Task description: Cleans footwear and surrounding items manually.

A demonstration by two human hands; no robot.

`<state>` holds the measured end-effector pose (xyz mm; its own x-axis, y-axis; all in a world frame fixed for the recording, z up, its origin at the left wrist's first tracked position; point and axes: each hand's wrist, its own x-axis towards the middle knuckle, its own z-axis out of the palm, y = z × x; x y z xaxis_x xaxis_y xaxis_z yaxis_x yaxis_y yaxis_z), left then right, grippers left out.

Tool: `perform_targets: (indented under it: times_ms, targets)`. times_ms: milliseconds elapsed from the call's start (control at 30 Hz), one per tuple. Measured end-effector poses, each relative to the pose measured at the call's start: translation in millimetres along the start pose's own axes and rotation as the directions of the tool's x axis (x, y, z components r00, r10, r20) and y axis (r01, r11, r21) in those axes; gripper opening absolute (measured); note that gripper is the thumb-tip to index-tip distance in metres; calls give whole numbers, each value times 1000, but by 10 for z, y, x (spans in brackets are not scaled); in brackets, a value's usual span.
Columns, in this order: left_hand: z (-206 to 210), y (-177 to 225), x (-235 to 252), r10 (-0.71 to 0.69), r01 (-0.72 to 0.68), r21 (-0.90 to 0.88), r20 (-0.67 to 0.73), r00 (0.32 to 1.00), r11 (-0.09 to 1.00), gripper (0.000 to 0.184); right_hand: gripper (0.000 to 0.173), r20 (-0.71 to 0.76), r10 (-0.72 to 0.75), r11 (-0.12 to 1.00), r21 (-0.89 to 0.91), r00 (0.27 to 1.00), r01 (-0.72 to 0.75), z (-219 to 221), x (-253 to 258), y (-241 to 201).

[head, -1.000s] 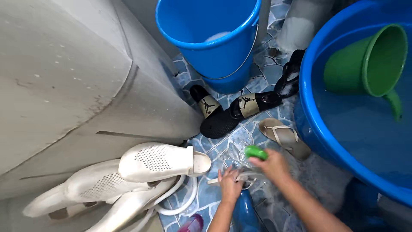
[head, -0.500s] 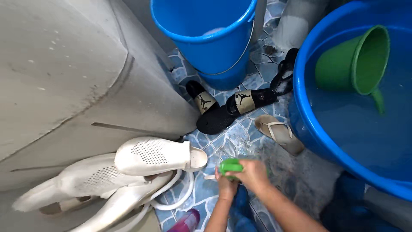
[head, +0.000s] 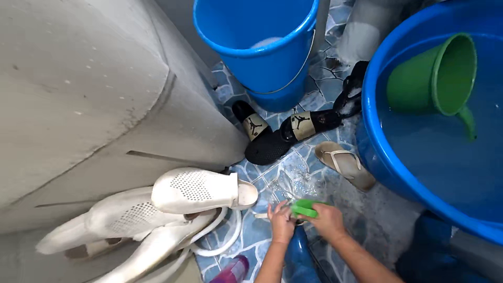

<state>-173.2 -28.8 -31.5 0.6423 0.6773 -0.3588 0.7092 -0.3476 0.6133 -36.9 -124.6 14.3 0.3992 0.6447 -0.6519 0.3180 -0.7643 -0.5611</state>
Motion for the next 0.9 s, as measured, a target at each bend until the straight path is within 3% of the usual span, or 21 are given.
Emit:
perform_targets:
  times_ms: [100, 167, 200, 267, 333, 433, 533, 600, 733, 833, 900]
  targets:
    - [-5, -30, 26, 21, -22, 17, 48, 999, 1000, 27, 62, 122, 296, 950, -144, 947, -278, -203, 105, 666]
    - [3, -43, 58, 50, -51, 25, 19, 999, 998, 26, 65, 127, 401, 913, -139, 907, -384, -361, 98, 782]
    - [4, -42, 86, 66, -66, 26, -1, 998, 998, 25, 64, 74, 371, 929, -32, 926, -370, -383, 78, 701]
    - [28, -51, 56, 78, -78, 24, -19, 997, 997, 24, 56, -50, 204, 959, 213, 978, -189, -223, 33, 433]
    - [5, -41, 53, 44, -44, 30, 13, 999, 999, 25, 56, -51, 77, 971, 229, 996, -63, -53, 46, 208]
    - [-86, 31, 86, -55, 39, 114, 140, 989, 993, 27, 61, 87, 175, 982, 55, 981, -180, -46, 91, 482]
    - [-211, 346, 216, -185, 59, 383, 302, 935, 922, 31, 65, 135, 377, 926, -84, 916, -368, -317, 95, 839]
    - [-258, 642, 302, -173, -92, 546, 414, 894, 833, 35, 64, 26, 423, 899, 110, 906, -423, -422, 95, 953]
    - [-16, 873, 345, 1, -414, 468, 662, 749, 781, 49, 48, -105, 411, 791, 535, 905, -297, -384, 230, 829]
    - [178, 816, 438, 42, -523, 451, 728, 685, 723, 34, 41, -112, 315, 762, 622, 942, -181, -472, 314, 610]
    - [185, 766, 454, 60, -498, 432, 707, 704, 752, 30, 38, -147, 279, 747, 655, 949, -118, -588, 328, 516]
